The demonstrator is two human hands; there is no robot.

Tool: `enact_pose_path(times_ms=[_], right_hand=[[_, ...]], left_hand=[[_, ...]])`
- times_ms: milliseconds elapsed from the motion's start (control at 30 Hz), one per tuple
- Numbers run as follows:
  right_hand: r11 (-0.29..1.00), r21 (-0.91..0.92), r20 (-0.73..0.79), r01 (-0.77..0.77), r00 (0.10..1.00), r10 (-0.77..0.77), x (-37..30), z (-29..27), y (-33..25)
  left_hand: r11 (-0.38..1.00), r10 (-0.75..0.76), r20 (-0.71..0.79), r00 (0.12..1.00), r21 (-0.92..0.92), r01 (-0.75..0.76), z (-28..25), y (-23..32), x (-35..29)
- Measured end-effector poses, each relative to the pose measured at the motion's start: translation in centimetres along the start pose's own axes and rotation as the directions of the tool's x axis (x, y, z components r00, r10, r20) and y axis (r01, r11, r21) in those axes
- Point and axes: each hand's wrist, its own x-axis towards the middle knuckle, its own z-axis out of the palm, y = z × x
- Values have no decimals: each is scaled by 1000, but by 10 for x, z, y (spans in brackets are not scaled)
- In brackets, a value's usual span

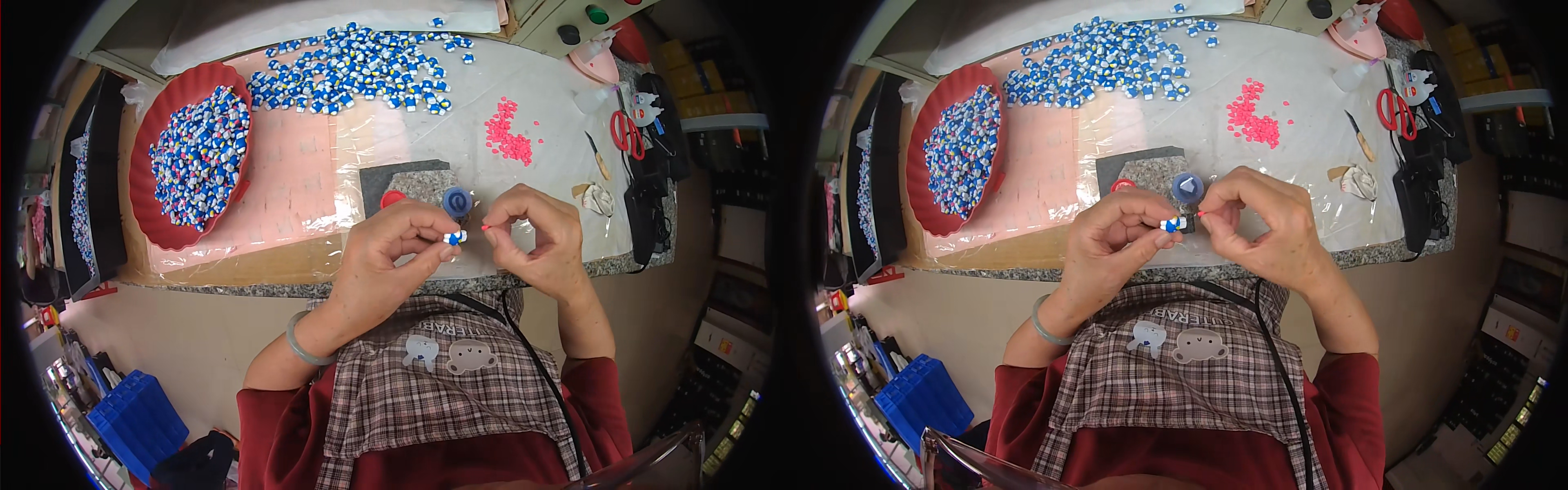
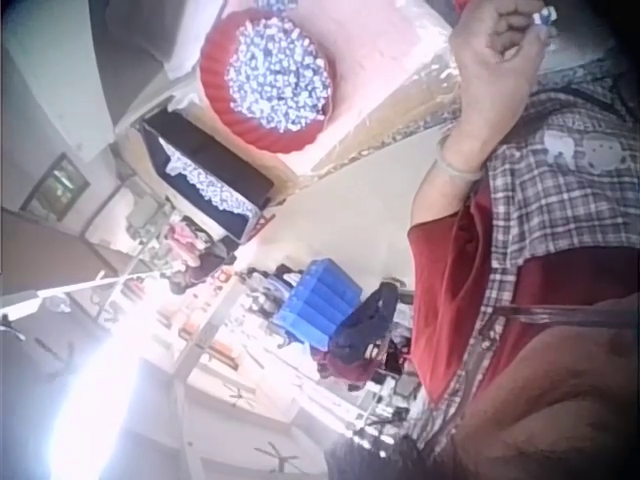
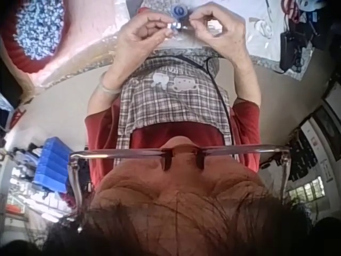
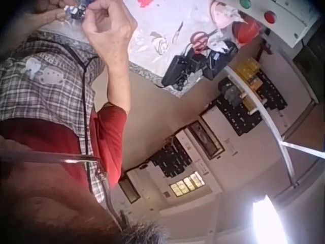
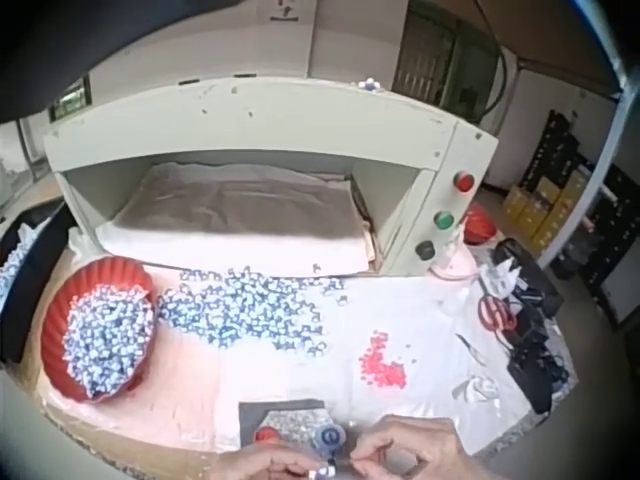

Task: Manually assembling small pink plastic parts onto blue star-shaped components at a factory workbench.

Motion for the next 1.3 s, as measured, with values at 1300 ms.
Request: enact_pose_path(times_ms=[1300], right_hand=[[959,-29,-140,-282,951,276,-14,-18,34]], left_hand=[[490,554,22,832,799,-348,-37,38,6]])
